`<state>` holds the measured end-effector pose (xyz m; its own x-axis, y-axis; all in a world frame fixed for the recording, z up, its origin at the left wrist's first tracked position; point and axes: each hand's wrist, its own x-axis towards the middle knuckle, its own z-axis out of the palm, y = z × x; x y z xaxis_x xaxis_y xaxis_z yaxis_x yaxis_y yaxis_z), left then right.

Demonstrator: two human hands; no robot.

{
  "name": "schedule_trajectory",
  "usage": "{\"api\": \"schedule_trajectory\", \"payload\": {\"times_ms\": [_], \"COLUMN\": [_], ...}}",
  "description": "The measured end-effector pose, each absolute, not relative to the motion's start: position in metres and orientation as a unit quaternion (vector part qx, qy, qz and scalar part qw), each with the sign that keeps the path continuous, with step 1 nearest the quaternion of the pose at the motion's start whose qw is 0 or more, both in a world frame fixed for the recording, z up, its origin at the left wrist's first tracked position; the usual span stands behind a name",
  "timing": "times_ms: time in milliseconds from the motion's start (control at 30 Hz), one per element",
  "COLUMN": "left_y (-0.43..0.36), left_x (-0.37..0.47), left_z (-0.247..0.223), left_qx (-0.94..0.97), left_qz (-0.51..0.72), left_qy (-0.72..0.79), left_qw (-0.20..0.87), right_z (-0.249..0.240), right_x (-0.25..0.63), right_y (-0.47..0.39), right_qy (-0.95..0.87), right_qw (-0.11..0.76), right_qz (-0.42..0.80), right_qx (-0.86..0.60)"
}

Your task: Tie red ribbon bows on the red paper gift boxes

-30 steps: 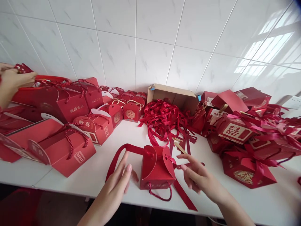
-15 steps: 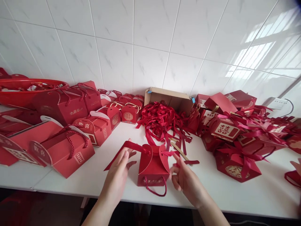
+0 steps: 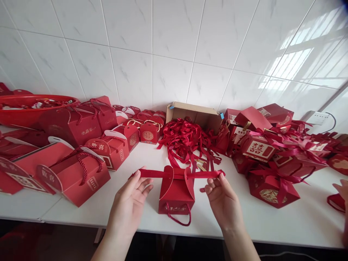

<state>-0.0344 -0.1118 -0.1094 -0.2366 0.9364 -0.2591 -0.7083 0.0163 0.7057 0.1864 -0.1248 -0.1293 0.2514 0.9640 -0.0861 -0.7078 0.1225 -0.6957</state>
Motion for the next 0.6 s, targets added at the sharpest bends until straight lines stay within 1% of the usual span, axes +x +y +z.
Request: {"api": "schedule_trajectory", "payload": {"times_ms": [167, 333, 467, 600], "left_y": [-0.111, -0.109, -0.102, -0.095], "left_x": [-0.035, -0.042, -0.054, -0.066], "left_z": [-0.118, -0.121, -0.113, -0.086], "left_qx": [0.091, 0.111, 0.141, 0.266], "left_qz": [0.677, 0.702, 0.748, 0.777], "left_qy": [0.408, 0.415, 0.387, 0.357], "left_qw": [0.605, 0.568, 0.52, 0.445], "right_z": [-0.142, -0.146, -0.139, -0.115], "right_x": [0.184, 0.186, 0.193, 0.205], "right_y": [-0.126, -0.125, -0.123, -0.118], "right_qy": [-0.159, -0.119, -0.211, -0.316], "right_qw": [0.729, 0.749, 0.764, 0.776], "right_qz": [0.565, 0.557, 0.499, 0.399], "right_qx": [-0.353, -0.339, -0.35, -0.372]}}
